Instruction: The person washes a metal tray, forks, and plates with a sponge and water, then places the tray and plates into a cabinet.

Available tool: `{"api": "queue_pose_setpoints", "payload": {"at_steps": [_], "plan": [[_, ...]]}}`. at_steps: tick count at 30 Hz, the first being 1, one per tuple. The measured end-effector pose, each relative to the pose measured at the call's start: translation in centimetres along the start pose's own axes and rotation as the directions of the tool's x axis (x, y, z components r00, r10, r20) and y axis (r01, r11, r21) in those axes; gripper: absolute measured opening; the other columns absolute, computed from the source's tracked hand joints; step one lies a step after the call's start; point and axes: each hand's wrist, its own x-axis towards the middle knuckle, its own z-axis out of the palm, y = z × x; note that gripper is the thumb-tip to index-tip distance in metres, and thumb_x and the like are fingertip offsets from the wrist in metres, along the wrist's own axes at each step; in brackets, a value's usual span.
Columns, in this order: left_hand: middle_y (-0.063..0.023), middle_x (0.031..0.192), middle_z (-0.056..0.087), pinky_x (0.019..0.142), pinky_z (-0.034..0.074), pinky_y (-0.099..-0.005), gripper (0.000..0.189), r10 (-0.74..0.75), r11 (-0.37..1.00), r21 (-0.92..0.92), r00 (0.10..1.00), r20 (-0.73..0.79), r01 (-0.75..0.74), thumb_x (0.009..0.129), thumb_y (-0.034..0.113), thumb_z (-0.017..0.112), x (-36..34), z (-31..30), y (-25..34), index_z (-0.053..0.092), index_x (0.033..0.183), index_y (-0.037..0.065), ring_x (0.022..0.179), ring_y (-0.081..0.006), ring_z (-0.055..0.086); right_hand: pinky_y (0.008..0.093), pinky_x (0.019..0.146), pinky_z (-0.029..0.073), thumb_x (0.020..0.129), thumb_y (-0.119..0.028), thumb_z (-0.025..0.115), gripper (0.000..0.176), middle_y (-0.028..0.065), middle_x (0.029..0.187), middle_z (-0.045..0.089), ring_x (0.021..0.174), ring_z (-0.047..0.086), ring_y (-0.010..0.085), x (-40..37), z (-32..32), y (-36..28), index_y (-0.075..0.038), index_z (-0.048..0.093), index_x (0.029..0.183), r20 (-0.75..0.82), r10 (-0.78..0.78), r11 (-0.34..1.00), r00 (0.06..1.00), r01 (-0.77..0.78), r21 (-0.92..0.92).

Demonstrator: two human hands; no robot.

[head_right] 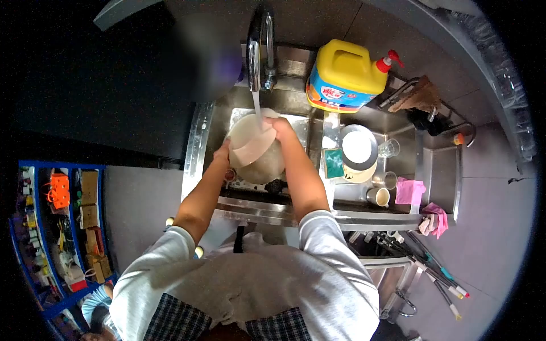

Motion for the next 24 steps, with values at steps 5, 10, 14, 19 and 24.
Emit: {"api": "queue_pose_setpoints", "payload": {"at_steps": [5, 10, 14, 19, 24], "plan": [[-0.0224, 0.120, 0.058, 0.092, 0.045, -0.0393, 0.093, 0.385, 0.904, 0.241, 0.918, -0.097, -0.354, 0.070, 0.066, 0.065, -5.8, 0.3, 2.4, 0.051, 0.121, -0.010, 0.107, -0.0327, 0.058, 0.0443, 0.085, 0.052, 0.081, -0.010, 0.071, 0.043, 0.0173, 0.112, 0.063, 0.098, 0.063, 0.0295, -5.1, -3.8, 1.5, 0.005, 0.054, 0.118, 0.202, -0.114, 0.980, 0.973, 0.076, 0.184], [-0.0216, 0.135, 0.046, 0.101, 0.037, -0.0438, 0.088, 0.128, 0.985, -0.131, 0.986, 0.110, -0.113, 0.084, 0.068, 0.039, -4.6, 3.7, 2.1, 0.040, 0.135, -0.002, 0.120, -0.0335, 0.047, 0.0347, 0.079, 0.053, 0.082, -0.006, 0.069, 0.025, 0.0097, 0.098, 0.068, 0.085, 0.065, 0.0181, -12.4, -2.9, 3.1, 0.003, 0.064, 0.106, 0.086, -0.360, 0.933, 0.929, 0.359, 0.032], [-0.0192, 0.139, 0.042, 0.102, 0.034, -0.0432, 0.071, 0.209, 0.948, -0.308, 0.892, 0.401, -0.083, 0.091, 0.054, 0.032, -0.8, 7.0, -0.3, 0.039, 0.138, 0.003, 0.123, -0.0339, 0.043, 0.0270, 0.064, 0.049, 0.084, -0.009, 0.066, 0.016, 0.0055, 0.085, 0.068, 0.070, 0.061, 0.0116, -15.3, -0.8, 2.9, 0.002, 0.067, 0.096, 0.005, -0.501, 0.846, 0.866, 0.490, -0.210], [-0.0181, 0.124, 0.053, 0.093, 0.041, -0.0417, 0.044, 0.578, 0.815, 0.045, 0.816, 0.017, -0.578, 0.092, 0.036, 0.037, -3.7, 10.7, -0.2, 0.050, 0.121, 0.005, 0.110, -0.0332, 0.051, 0.0268, 0.061, 0.048, 0.085, -0.011, 0.066, 0.017, 0.0058, 0.083, 0.069, 0.069, 0.060, 0.0108, -16.2, -0.4, 2.4, 0.003, 0.067, 0.096, -0.034, -0.575, 0.778, 0.817, 0.533, -0.333], [-0.0134, 0.111, 0.060, 0.082, 0.047, -0.0428, 0.033, 0.425, 0.846, -0.489, 0.820, 0.383, -0.210, 0.093, 0.035, 0.041, -5.8, 13.4, 2.1, 0.055, 0.109, 0.010, 0.099, -0.0295, 0.058, 0.0374, 0.059, 0.048, 0.085, -0.012, 0.062, 0.013, 0.0177, 0.075, 0.066, 0.062, 0.062, 0.0314, -18.6, 3.0, 2.5, -0.001, 0.066, 0.090, 0.122, -0.764, 0.278, 0.634, 0.494, -0.824]]}}
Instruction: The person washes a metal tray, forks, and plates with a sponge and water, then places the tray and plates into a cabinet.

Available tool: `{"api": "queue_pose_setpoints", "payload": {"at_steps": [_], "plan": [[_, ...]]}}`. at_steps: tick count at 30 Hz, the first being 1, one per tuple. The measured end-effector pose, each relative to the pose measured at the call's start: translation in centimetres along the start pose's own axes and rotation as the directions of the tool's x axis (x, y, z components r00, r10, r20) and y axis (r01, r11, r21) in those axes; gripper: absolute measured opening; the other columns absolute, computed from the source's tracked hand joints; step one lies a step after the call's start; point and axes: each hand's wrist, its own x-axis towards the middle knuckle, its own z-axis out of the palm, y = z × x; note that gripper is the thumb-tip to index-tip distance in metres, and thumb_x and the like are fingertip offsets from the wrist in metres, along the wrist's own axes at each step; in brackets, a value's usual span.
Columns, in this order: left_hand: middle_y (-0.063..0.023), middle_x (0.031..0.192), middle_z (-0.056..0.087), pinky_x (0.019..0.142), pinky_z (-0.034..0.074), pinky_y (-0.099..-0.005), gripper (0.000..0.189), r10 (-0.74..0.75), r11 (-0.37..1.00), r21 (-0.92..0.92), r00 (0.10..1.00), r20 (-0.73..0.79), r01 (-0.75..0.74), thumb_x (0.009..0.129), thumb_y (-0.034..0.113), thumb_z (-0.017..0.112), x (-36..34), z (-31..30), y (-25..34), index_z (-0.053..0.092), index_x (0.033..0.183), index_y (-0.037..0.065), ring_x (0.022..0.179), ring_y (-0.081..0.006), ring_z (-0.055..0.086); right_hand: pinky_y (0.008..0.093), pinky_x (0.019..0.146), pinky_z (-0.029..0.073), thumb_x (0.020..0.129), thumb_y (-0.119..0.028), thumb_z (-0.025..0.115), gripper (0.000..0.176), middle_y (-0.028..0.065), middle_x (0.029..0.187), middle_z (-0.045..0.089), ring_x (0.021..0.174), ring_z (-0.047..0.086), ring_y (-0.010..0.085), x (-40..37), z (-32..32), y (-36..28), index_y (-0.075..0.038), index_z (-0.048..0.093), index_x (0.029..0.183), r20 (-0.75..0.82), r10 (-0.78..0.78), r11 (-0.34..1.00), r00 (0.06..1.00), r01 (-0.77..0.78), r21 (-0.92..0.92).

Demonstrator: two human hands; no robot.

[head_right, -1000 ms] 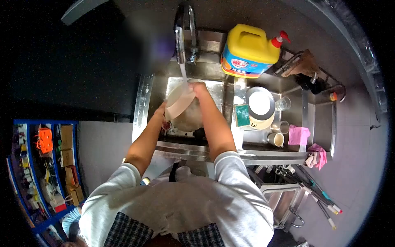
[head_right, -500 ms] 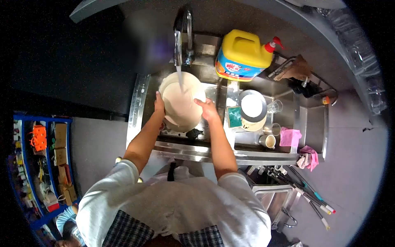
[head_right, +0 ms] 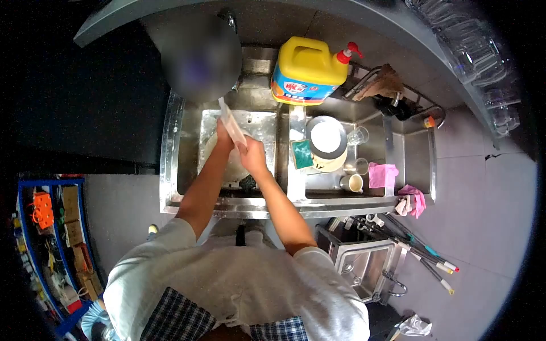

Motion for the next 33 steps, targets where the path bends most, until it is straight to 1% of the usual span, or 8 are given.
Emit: {"api": "queue_pose_setpoints", "payload": {"at_steps": [6, 9, 15, 17, 20, 22, 25, 33], "plan": [[-0.0120, 0.113, 0.061, 0.090, 0.046, -0.0493, 0.058, -0.269, 0.832, -0.260, 0.765, 0.585, 0.491, 0.089, 0.056, 0.035, -8.5, -0.2, 8.7, 0.058, 0.114, 0.009, 0.103, -0.0319, 0.058, 0.0470, 0.061, 0.049, 0.083, -0.009, 0.056, 0.019, 0.0195, 0.074, 0.065, 0.068, 0.063, 0.0391, -1.2, -0.3, 0.5, -0.003, 0.062, 0.099, 0.317, -0.218, 0.819, 0.923, 0.350, -0.456], [-0.0140, 0.117, 0.060, 0.091, 0.045, -0.0533, 0.062, -0.421, 0.855, -0.174, 0.850, 0.315, 0.488, 0.087, 0.057, 0.036, -11.3, -1.1, 13.0, 0.057, 0.118, 0.006, 0.107, -0.0331, 0.056, 0.0438, 0.066, 0.052, 0.077, -0.004, 0.055, 0.021, 0.0155, 0.091, 0.065, 0.079, 0.065, 0.0319, -1.5, -2.1, -0.6, -0.005, 0.060, 0.097, 0.434, -0.288, 0.745, 0.854, 0.484, -0.459], [-0.0200, 0.115, 0.058, 0.093, 0.046, -0.0474, 0.050, -0.429, 0.898, 0.090, 0.811, 0.398, 0.431, 0.075, 0.006, 0.059, -4.9, -9.7, 8.4, 0.050, 0.123, -0.005, 0.109, -0.0334, 0.056, 0.0422, 0.095, 0.044, 0.071, -0.002, 0.059, 0.035, 0.0092, 0.109, 0.063, 0.107, 0.058, 0.0277, -1.7, -2.9, 3.2, -0.008, 0.062, 0.105, 0.451, -0.561, 0.593, 0.695, 0.717, -0.368], [-0.0189, 0.117, 0.057, 0.094, 0.046, -0.0445, 0.053, -0.374, 0.928, 0.134, 0.871, 0.320, 0.349, 0.072, -0.003, 0.060, -7.2, -9.5, 8.9, 0.049, 0.123, -0.006, 0.108, -0.0332, 0.056, 0.0509, 0.111, 0.022, 0.067, -0.006, 0.066, 0.062, 0.0153, 0.135, 0.046, 0.131, 0.034, 0.0347, -2.1, -5.0, 2.4, -0.017, 0.055, 0.128, 0.451, -0.417, 0.667, 0.789, 0.603, -0.438], [-0.0212, 0.117, 0.057, 0.094, 0.046, -0.0431, 0.051, -0.169, 0.985, 0.085, 0.954, 0.249, 0.152, 0.074, -0.005, 0.056, -10.6, -8.2, 9.9, 0.046, 0.124, -0.011, 0.107, -0.0345, 0.057, 0.0495, 0.102, 0.037, 0.075, -0.009, 0.070, 0.074, 0.0220, 0.138, 0.041, 0.128, 0.039, 0.0341, -1.6, -6.7, 3.5, -0.014, 0.037, 0.141, 0.115, 0.050, 0.995, 0.992, -0.060, 0.086], [-0.0212, 0.118, 0.057, 0.095, 0.045, -0.0426, 0.052, -0.225, 0.972, 0.011, 0.919, 0.325, 0.234, 0.074, -0.005, 0.058, -9.7, -10.2, 8.8, 0.045, 0.125, -0.011, 0.108, -0.0342, 0.057, 0.0438, 0.088, 0.052, 0.085, -0.010, 0.065, 0.064, 0.0206, 0.132, 0.047, 0.117, 0.053, 0.0294, -0.7, -6.7, 6.8, -0.006, 0.034, 0.140, 0.476, 0.362, 0.528, 0.801, -0.598, 0.604], [-0.0210, 0.120, 0.057, 0.097, 0.044, -0.0418, 0.053, -0.187, 0.981, 0.014, 0.926, 0.327, 0.193, 0.075, -0.004, 0.061, -9.6, -10.9, 7.3, 0.044, 0.125, -0.013, 0.110, -0.0339, 0.056, 0.0430, 0.084, 0.054, 0.086, -0.009, 0.064, 0.056, 0.0197, 0.125, 0.054, 0.107, 0.060, 0.0292, 0.5, -3.5, 9.1, -0.001, 0.038, 0.135, 0.669, 0.273, 0.156, 0.692, -0.717, 0.679], [-0.0128, 0.102, 0.066, 0.079, 0.054, -0.0384, 0.039, -0.041, 0.939, 0.340, 0.999, -0.009, 0.041, 0.077, 0.000, 0.068, -5.9, -9.3, 4.8, 0.059, 0.114, 0.001, 0.092, -0.0266, 0.065, 0.0391, 0.088, 0.052, 0.083, 0.000, 0.064, 0.044, 0.0190, 0.118, 0.059, 0.101, 0.062, 0.0296, 3.3, 1.3, 15.3, 0.007, 0.048, 0.124, 0.548, 0.363, 0.232, 0.753, -0.643, 0.730]]}}
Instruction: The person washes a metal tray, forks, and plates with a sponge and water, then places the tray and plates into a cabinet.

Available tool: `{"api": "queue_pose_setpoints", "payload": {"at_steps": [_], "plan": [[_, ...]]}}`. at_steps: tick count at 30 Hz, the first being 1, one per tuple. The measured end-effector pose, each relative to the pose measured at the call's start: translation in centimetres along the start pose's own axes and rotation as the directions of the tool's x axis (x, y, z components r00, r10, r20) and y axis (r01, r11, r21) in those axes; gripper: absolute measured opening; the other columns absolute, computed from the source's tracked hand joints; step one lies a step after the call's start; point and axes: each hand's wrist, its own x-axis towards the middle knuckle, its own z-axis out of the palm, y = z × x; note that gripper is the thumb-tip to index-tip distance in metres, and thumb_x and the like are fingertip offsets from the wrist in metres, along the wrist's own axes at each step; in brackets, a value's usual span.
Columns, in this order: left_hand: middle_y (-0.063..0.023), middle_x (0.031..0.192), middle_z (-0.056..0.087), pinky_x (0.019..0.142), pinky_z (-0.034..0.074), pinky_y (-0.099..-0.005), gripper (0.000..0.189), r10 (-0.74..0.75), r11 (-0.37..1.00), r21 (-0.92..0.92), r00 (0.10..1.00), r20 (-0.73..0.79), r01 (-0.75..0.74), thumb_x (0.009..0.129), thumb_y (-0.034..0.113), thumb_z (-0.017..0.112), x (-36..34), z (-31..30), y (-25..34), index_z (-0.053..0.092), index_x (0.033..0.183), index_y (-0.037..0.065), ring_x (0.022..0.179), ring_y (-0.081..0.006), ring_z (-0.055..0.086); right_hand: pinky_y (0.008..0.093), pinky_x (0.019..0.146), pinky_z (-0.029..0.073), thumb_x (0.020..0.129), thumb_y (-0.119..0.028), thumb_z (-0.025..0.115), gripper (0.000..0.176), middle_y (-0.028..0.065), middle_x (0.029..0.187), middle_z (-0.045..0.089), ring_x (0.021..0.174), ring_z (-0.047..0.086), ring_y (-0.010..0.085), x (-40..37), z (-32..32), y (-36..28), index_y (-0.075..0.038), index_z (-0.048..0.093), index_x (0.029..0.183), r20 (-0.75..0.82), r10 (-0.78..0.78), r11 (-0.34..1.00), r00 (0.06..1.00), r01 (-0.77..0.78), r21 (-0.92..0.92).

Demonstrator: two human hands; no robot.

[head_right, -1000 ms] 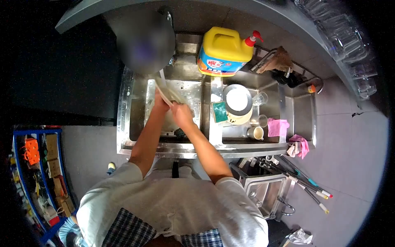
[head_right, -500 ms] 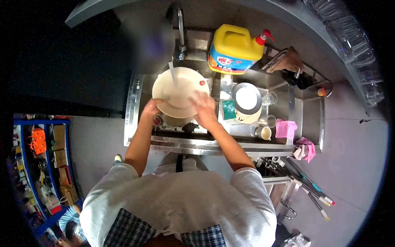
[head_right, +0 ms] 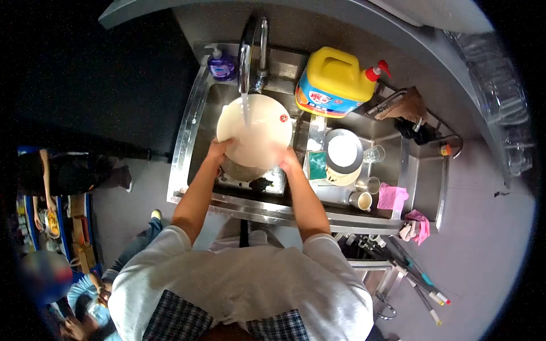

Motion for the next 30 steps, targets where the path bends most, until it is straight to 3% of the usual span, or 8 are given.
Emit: {"api": "queue_pose_setpoints", "payload": {"at_steps": [4, 8, 17, 19, 20, 23, 25, 30], "plan": [[-0.0131, 0.100, 0.066, 0.070, 0.055, -0.0376, 0.035, -0.123, 0.990, -0.084, 0.981, -0.147, 0.112, 0.081, 0.010, 0.070, -5.2, -0.9, 4.0, 0.061, 0.113, 0.003, 0.084, -0.0268, 0.066, 0.0411, 0.091, 0.048, 0.081, 0.001, 0.065, 0.048, 0.0178, 0.119, 0.058, 0.107, 0.059, 0.0293, 0.5, 2.1, 2.4, 0.004, 0.048, 0.126, 0.045, 0.050, 0.998, 0.998, -0.052, 0.039], [-0.0134, 0.113, 0.062, 0.082, 0.052, -0.0385, 0.036, -0.319, 0.875, -0.337, 0.938, 0.137, 0.347, 0.090, 0.023, 0.061, -6.4, -3.8, 0.5, 0.059, 0.118, 0.002, 0.100, -0.0250, 0.062, 0.0414, 0.089, 0.049, 0.081, 0.001, 0.064, 0.047, 0.0167, 0.118, 0.059, 0.106, 0.059, 0.0303, -3.5, 2.0, 3.3, 0.004, 0.048, 0.126, 0.100, 0.080, 0.996, 0.992, -0.075, -0.053], [-0.0083, 0.101, 0.066, 0.079, 0.052, -0.0371, 0.038, 0.009, 0.961, -0.276, 0.991, 0.131, 0.028, 0.077, 0.006, 0.072, -1.2, -2.1, -2.6, 0.062, 0.113, 0.003, 0.088, -0.0209, 0.063, 0.0399, 0.076, 0.057, 0.084, -0.010, 0.068, 0.041, 0.0150, 0.107, 0.064, 0.091, 0.066, 0.0274, -1.2, 1.9, -2.0, 0.003, 0.053, 0.119, -0.067, 0.129, 0.962, 0.989, -0.141, -0.235], [-0.0066, 0.096, 0.067, 0.073, 0.052, -0.0346, 0.030, 0.095, 0.980, -0.179, 0.995, 0.012, -0.092, 0.077, 0.003, 0.069, -1.7, -2.7, -2.2, 0.064, 0.106, 0.002, 0.084, -0.0194, 0.064, 0.0430, 0.073, 0.056, 0.078, -0.023, 0.071, 0.045, 0.0201, 0.099, 0.064, 0.086, 0.066, 0.0315, 1.2, 2.9, -3.9, 0.001, 0.056, 0.114, -0.241, -0.166, 0.510, 0.956, -0.126, -0.851], [-0.0066, 0.094, 0.067, 0.071, 0.051, -0.0341, 0.027, 0.134, 0.984, -0.120, 0.991, -0.021, -0.135, 0.078, 0.003, 0.068, -2.1, -2.8, -1.6, 0.065, 0.105, 0.001, 0.083, -0.0191, 0.064, 0.0428, 0.078, 0.052, 0.074, -0.024, 0.072, 0.050, 0.0235, 0.097, 0.062, 0.088, 0.063, 0.0360, 1.6, 4.3, -5.1, 0.004, 0.054, 0.112, 0.100, -0.592, 0.048, 0.800, 0.159, -0.986], [-0.0077, 0.086, 0.068, 0.067, 0.050, -0.0327, 0.018, 0.262, 0.965, 0.052, 0.963, -0.069, -0.258, 0.080, 0.002, 0.064, -4.3, -3.7, 0.6, 0.067, 0.098, -0.001, 0.079, -0.0182, 0.064, 0.0444, 0.073, 0.049, 0.075, -0.022, 0.072, 0.051, 0.0233, 0.087, 0.064, 0.083, 0.063, 0.0384, 2.1, 13.9, -10.8, 0.000, 0.053, 0.116, 0.169, -0.564, 0.157, 0.808, 0.305, -0.939], [-0.0084, 0.084, 0.068, 0.066, 0.050, -0.0327, 0.018, 0.250, 0.951, 0.217, 0.962, -0.112, -0.222, 0.080, 0.002, 0.063, -7.1, -3.7, 3.3, 0.067, 0.098, -0.001, 0.076, -0.0182, 0.065, 0.0459, 0.074, 0.051, 0.080, -0.020, 0.064, 0.034, 0.0222, 0.086, 0.066, 0.085, 0.064, 0.0405, 6.1, 16.3, -12.5, 0.000, 0.059, 0.108, 0.270, -0.505, -0.245, 0.820, 0.164, -0.956], [-0.0113, 0.078, 0.069, 0.064, 0.050, -0.0330, 0.018, 0.386, 0.834, 0.470, 0.914, -0.124, -0.288, 0.080, 0.006, 0.063, -7.8, -5.9, 4.9, 0.067, 0.097, 0.000, 0.071, -0.0187, 0.065, 0.0457, 0.081, 0.051, 0.083, -0.018, 0.052, 0.024, 0.0237, 0.095, 0.065, 0.092, 0.064, 0.0383, 9.2, 17.0, -16.0, 0.000, 0.068, 0.088, 0.294, -0.406, -0.398, 0.865, 0.122, -0.909]]}}
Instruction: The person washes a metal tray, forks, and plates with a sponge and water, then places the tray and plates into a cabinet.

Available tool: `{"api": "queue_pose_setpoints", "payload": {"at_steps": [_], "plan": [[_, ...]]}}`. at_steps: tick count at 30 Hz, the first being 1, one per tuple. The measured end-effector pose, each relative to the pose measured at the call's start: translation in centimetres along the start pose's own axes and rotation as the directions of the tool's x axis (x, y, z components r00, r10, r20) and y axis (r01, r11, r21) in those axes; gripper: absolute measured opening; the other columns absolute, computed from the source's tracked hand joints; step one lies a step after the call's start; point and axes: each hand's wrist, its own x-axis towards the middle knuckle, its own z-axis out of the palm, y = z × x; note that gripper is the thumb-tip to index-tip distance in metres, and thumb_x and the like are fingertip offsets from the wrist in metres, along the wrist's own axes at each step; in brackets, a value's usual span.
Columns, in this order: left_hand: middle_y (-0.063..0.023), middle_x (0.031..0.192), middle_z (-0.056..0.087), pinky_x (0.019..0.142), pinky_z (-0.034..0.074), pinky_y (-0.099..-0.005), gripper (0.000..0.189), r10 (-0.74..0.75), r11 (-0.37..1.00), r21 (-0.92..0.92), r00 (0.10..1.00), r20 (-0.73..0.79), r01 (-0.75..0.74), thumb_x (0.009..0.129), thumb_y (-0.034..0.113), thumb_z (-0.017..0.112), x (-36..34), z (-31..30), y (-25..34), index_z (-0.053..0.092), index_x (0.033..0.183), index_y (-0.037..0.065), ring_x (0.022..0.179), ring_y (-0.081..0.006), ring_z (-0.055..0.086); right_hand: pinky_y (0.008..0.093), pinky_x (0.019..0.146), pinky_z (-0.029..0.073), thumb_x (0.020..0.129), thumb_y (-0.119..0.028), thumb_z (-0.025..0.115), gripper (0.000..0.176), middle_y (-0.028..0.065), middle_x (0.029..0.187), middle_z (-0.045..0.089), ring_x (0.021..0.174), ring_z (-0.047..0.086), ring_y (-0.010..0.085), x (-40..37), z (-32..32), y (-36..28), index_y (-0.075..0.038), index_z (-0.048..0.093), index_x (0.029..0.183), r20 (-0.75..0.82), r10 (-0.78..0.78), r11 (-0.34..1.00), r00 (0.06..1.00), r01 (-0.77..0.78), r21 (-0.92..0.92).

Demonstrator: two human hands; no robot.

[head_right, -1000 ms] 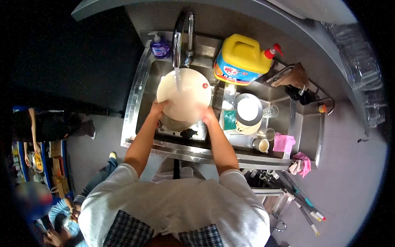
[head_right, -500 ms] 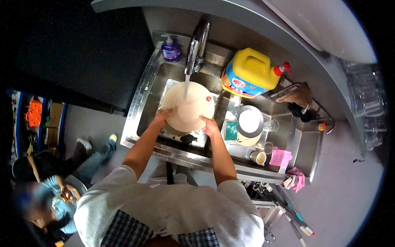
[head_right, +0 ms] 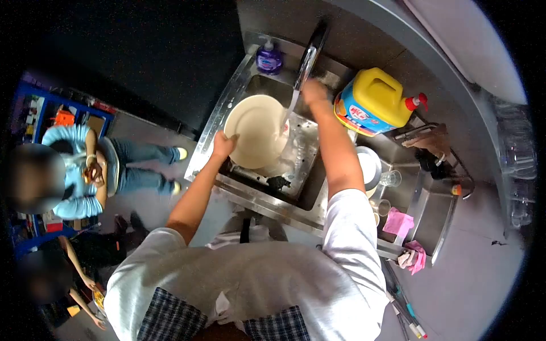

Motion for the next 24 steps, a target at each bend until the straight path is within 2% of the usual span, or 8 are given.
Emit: {"api": "queue_pose_setpoints", "payload": {"at_steps": [2, 4, 7, 10, 12, 14, 17, 24], "plan": [[-0.0180, 0.079, 0.068, 0.067, 0.051, -0.0375, 0.019, 0.078, 0.990, 0.121, 0.997, 0.005, -0.078, 0.077, 0.008, 0.064, -0.1, -1.3, 1.3, 0.068, 0.095, 0.003, 0.074, -0.0281, 0.068, 0.0458, 0.080, 0.051, 0.083, -0.024, 0.056, 0.026, 0.0236, 0.095, 0.065, 0.091, 0.063, 0.0388, -0.3, -3.3, -0.2, -0.003, 0.068, 0.091, 0.136, -0.037, 0.999, 0.990, 0.040, -0.015], [-0.0146, 0.074, 0.067, 0.062, 0.049, -0.0344, 0.017, 0.270, 0.942, 0.228, 0.960, -0.075, -0.247, 0.080, 0.011, 0.064, -1.3, -2.1, 3.2, 0.067, 0.093, 0.000, 0.066, -0.0204, 0.065, 0.0463, 0.079, 0.050, 0.081, -0.023, 0.060, 0.024, 0.0253, 0.094, 0.064, 0.091, 0.062, 0.0402, 0.0, -2.1, 0.1, -0.003, 0.066, 0.094, -0.018, -0.017, 0.999, 1.000, 0.017, 0.027], [-0.0203, 0.079, 0.065, 0.064, 0.050, -0.0373, 0.019, 0.382, 0.872, 0.362, 0.921, -0.079, -0.331, 0.081, 0.010, 0.061, -3.8, -2.8, 7.4, 0.065, 0.097, 0.002, 0.072, -0.0319, 0.066, 0.0462, 0.077, 0.050, 0.080, -0.022, 0.061, 0.028, 0.0252, 0.092, 0.064, 0.089, 0.062, 0.0414, -3.1, 1.3, 1.2, -0.003, 0.061, 0.100, -0.300, -0.007, 0.976, 0.954, 0.072, 0.203], [-0.0225, 0.085, 0.063, 0.067, 0.050, -0.0400, 0.024, 0.540, 0.781, 0.386, 0.841, -0.025, -0.490, 0.082, 0.009, 0.057, -5.9, -3.4, 9.6, 0.064, 0.104, 0.003, 0.079, -0.0397, 0.063, 0.0407, 0.079, 0.050, 0.071, -0.030, 0.074, 0.056, 0.0190, 0.091, 0.066, 0.086, 0.065, 0.0327, -7.8, 5.9, 1.3, -0.002, 0.055, 0.116, 0.151, -0.039, 0.944, 0.988, -0.013, 0.328], [-0.0222, 0.096, 0.064, 0.076, 0.051, -0.0391, 0.035, 0.569, 0.758, 0.390, 0.822, -0.003, -0.523, 0.081, 0.003, 0.054, -7.1, -3.6, 10.3, 0.062, 0.114, 0.006, 0.086, -0.0391, 0.063, 0.0397, 0.082, 0.050, 0.064, -0.032, 0.084, 0.079, 0.0178, 0.104, 0.063, 0.093, 0.062, 0.0324, -10.6, 8.4, 0.0, -0.003, 0.048, 0.128, 0.043, -0.249, 0.854, 0.968, 0.199, 0.481], [-0.0191, 0.110, 0.063, 0.087, 0.050, -0.0381, 0.034, 0.608, 0.711, 0.398, 0.791, 0.065, -0.580, 0.081, -0.001, 0.051, -9.3, -4.3, 11.8, 0.062, 0.114, 0.003, 0.099, -0.0366, 0.061, 0.0363, 0.084, 0.049, 0.066, -0.027, 0.083, 0.073, 0.0171, 0.103, 0.065, 0.095, 0.063, 0.0284, -12.7, 6.3, -2.9, -0.003, 0.050, 0.126, -0.105, -0.329, 0.778, 0.939, 0.332, 0.533], [-0.0192, 0.108, 0.064, 0.082, 0.052, -0.0377, 0.042, 0.675, 0.668, 0.357, 0.733, 0.080, -0.653, 0.077, -0.005, 0.051, -11.3, -5.2, 12.4, 0.062, 0.116, 0.006, 0.094, -0.0369, 0.063, 0.0305, 0.091, 0.046, 0.074, -0.008, 0.074, 0.046, 0.0140, 0.105, 0.067, 0.101, 0.061, 0.0185, -12.6, 4.2, -3.4, -0.003, 0.061, 0.118, -0.031, -0.351, 0.517, 0.936, 0.221, 0.827], [-0.0159, 0.118, 0.062, 0.091, 0.049, -0.0367, 0.051, 0.776, 0.498, 0.384, 0.597, 0.203, -0.778, 0.071, -0.013, 0.049, -16.5, -7.5, 16.9, 0.061, 0.117, 0.005, 0.106, -0.0334, 0.061, 0.0294, 0.088, 0.048, 0.075, 0.007, 0.064, 0.039, 0.0125, 0.110, 0.067, 0.099, 0.064, 0.0188, -17.0, -4.7, -4.2, -0.004, 0.065, 0.112, -0.152, -0.685, 0.420, 0.712, 0.557, 0.717]]}}
